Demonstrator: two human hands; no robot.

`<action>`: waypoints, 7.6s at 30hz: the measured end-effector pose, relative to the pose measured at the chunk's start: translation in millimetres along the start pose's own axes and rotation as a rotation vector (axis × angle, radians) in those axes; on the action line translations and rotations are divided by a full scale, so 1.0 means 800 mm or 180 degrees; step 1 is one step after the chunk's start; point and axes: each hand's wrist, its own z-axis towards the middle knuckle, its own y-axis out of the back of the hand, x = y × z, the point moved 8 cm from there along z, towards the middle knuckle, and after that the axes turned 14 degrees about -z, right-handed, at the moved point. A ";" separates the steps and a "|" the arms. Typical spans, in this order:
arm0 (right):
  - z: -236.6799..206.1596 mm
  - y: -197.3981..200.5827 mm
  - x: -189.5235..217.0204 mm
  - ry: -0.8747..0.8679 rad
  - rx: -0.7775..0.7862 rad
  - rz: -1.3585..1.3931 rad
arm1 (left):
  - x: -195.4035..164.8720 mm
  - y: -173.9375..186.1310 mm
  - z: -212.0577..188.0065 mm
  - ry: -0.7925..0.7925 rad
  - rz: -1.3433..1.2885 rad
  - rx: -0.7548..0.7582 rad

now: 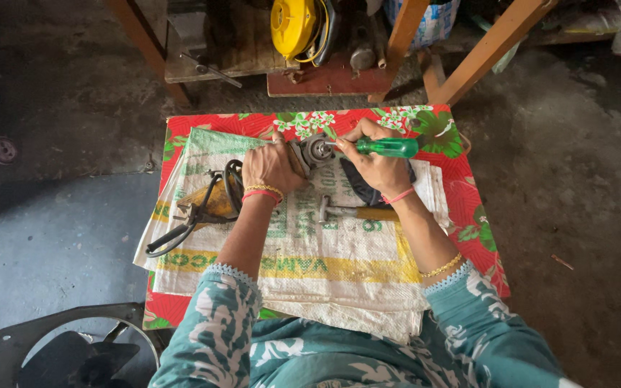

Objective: The person uses a screwdriver to loosen screws on a small motor-like component placed on a cloth. They then use a hammer to tap the component while holding it steady with their other hand. The person continues to manipulate the component with both hands.

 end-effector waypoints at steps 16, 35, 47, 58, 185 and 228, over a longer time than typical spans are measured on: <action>-0.059 -0.021 -0.008 0.0178 -0.1029 0.0004 | 0.001 -0.012 0.002 -0.0166 0.0167 -0.0426; -0.036 0.005 -0.025 -0.0366 -0.0801 0.0273 | 0.007 -0.010 0.004 -0.0056 -0.0130 -0.0182; -0.026 0.000 -0.006 -0.0176 -0.0517 0.0242 | 0.001 0.002 -0.003 0.0051 -0.0016 0.0073; -0.024 0.001 0.002 -0.0039 -0.0482 0.0152 | 0.004 -0.003 0.001 0.0045 0.0021 0.0107; -0.117 -0.080 -0.110 -0.2900 0.0686 0.2313 | 0.008 -0.012 0.013 -0.0344 -0.0333 0.0732; -0.126 -0.090 -0.099 -0.2750 0.0997 0.2372 | 0.001 -0.005 0.012 -0.0311 -0.0408 0.0765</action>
